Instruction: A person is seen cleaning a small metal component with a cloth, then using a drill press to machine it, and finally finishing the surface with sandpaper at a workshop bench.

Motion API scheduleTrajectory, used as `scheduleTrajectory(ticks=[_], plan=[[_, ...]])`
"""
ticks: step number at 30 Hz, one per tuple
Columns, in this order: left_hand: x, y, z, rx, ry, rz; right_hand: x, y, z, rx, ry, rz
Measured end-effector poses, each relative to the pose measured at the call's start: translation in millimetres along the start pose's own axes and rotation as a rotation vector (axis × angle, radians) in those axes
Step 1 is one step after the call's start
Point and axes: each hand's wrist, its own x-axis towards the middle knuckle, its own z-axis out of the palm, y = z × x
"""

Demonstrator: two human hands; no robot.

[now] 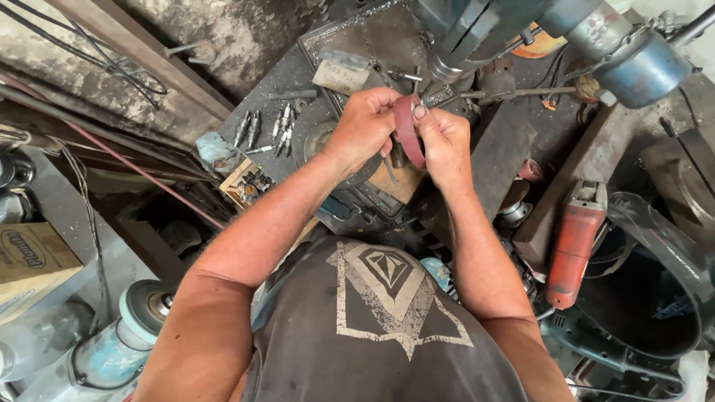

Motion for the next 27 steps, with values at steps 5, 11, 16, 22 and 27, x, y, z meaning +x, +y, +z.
scheduleTrajectory(ticks=[5,11,16,22,27], plan=[[2.4,0.1,-0.7,-0.002,0.01,-0.007,0.9,-28.0,6.3,0.075,0.0,0.022],[-0.6,6.1,0.7,-0.007,0.007,-0.017,2.5,-25.4,7.2,0.118,0.005,0.039],[-4.2,15.6,2.4,0.015,0.033,-0.007,4.7,-18.9,7.8,0.108,0.014,0.007],[-3.2,6.9,0.6,0.045,0.03,-0.001,-2.0,-8.6,4.4,0.08,0.015,0.013],[-1.1,3.7,0.2,0.063,0.025,-0.006,1.5,-7.8,2.2,0.071,0.01,-0.02]])
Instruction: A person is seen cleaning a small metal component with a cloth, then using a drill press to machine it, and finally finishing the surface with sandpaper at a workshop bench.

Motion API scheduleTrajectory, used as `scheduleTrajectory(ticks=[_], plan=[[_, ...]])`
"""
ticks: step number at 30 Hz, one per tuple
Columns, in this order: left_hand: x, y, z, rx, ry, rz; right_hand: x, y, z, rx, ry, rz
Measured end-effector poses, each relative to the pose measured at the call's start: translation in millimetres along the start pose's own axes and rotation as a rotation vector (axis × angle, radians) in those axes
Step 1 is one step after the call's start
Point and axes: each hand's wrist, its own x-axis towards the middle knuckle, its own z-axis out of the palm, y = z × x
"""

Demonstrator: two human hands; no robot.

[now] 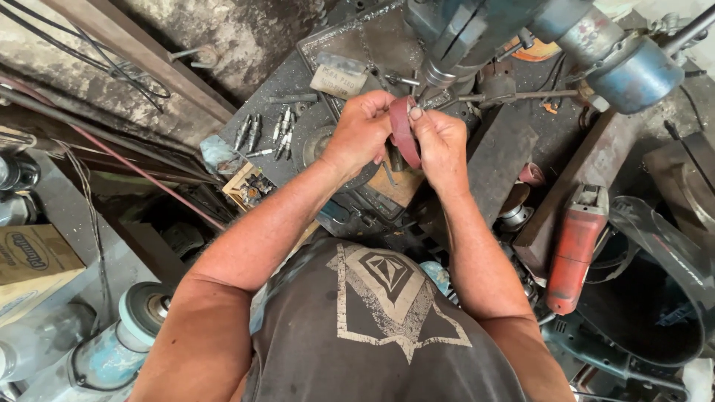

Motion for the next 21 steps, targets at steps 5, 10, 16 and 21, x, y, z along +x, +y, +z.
scheduleTrajectory(ticks=[5,10,16,21], plan=[[-2.8,6.0,2.3,0.009,0.007,0.009,0.2,-16.8,5.2,0.025,-0.007,-0.006],[-0.9,3.0,5.0,-0.02,0.063,-0.007,4.2,-4.1,-0.6,0.009,-0.02,-0.016],[2.8,-4.0,2.0,0.027,0.026,0.001,3.9,-9.1,-1.7,-0.015,-0.031,-0.023],[-4.0,9.3,4.4,0.03,0.025,-0.008,2.1,-13.4,0.4,-0.023,-0.029,-0.037]])
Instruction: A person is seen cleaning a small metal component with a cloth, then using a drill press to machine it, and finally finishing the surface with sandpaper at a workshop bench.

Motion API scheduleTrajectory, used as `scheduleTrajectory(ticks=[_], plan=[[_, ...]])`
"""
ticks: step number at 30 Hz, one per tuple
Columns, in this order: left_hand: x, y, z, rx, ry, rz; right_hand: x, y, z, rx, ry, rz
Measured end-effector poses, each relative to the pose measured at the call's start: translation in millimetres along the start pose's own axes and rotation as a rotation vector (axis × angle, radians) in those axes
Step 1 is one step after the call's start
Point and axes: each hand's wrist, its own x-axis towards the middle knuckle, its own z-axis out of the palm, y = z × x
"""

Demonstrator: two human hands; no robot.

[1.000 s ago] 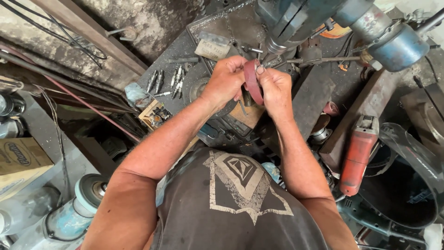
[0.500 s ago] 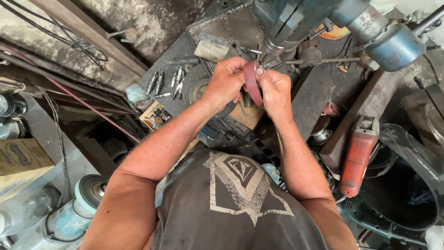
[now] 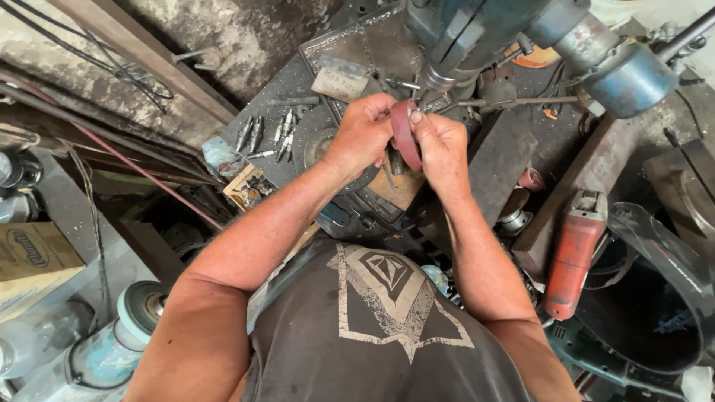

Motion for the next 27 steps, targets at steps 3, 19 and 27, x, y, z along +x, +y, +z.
scheduleTrajectory(ticks=[3,19,27], plan=[[3.1,-4.0,-1.5,-0.015,0.005,0.003,1.6,6.8,-1.2,-0.002,-0.002,-0.002],[6.8,-11.0,0.9,-0.045,0.027,0.025,0.3,6.2,-2.9,-0.009,-0.003,0.015],[-10.5,0.5,-7.3,0.032,-0.109,0.069,-23.5,61.8,-17.1,-0.051,0.004,0.09]])
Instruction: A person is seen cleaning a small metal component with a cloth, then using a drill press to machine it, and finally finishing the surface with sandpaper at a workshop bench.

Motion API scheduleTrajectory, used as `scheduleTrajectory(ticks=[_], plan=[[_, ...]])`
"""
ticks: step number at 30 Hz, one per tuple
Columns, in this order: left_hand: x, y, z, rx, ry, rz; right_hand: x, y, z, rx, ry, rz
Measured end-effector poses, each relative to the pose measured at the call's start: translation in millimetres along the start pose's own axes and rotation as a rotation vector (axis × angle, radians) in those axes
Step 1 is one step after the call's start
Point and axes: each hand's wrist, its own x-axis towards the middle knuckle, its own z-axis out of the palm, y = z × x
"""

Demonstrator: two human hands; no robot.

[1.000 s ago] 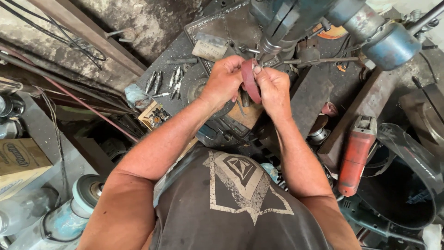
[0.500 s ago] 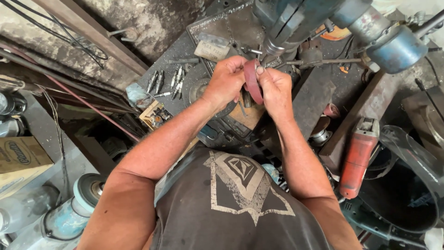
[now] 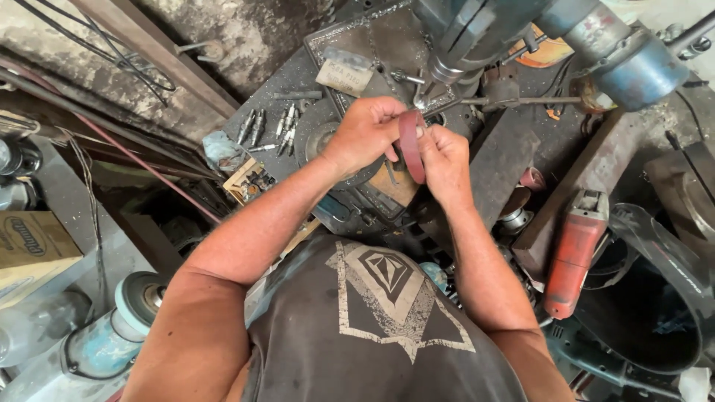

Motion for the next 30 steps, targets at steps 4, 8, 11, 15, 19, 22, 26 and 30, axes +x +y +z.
scheduleTrajectory(ticks=[4,8,11,15,19,22,26,30], plan=[[6.2,-11.2,-3.9,-0.001,-0.033,0.042,0.1,13.4,-3.2,-0.043,0.025,-0.024],[6.5,-10.8,-2.0,-0.059,0.006,0.056,8.3,3.7,2.4,-0.059,0.046,-0.059],[10.4,-14.9,-1.5,-0.065,0.031,0.026,13.1,8.1,4.1,-0.036,0.055,-0.087],[14.6,-19.3,-1.9,-0.1,0.045,-0.015,20.0,13.3,4.8,-0.008,0.03,-0.123],[16.5,-19.3,-1.9,-0.102,0.059,-0.027,19.4,5.7,7.5,0.004,0.028,-0.143],[15.6,-17.0,0.3,-0.092,0.072,-0.05,18.0,-2.2,8.3,-0.007,0.018,-0.139],[14.8,-12.8,1.5,-0.101,0.08,-0.061,18.3,-7.8,9.2,0.01,0.024,-0.123],[12.2,-10.3,1.9,-0.109,0.087,-0.077,18.4,-9.6,10.2,0.015,0.026,-0.119]])
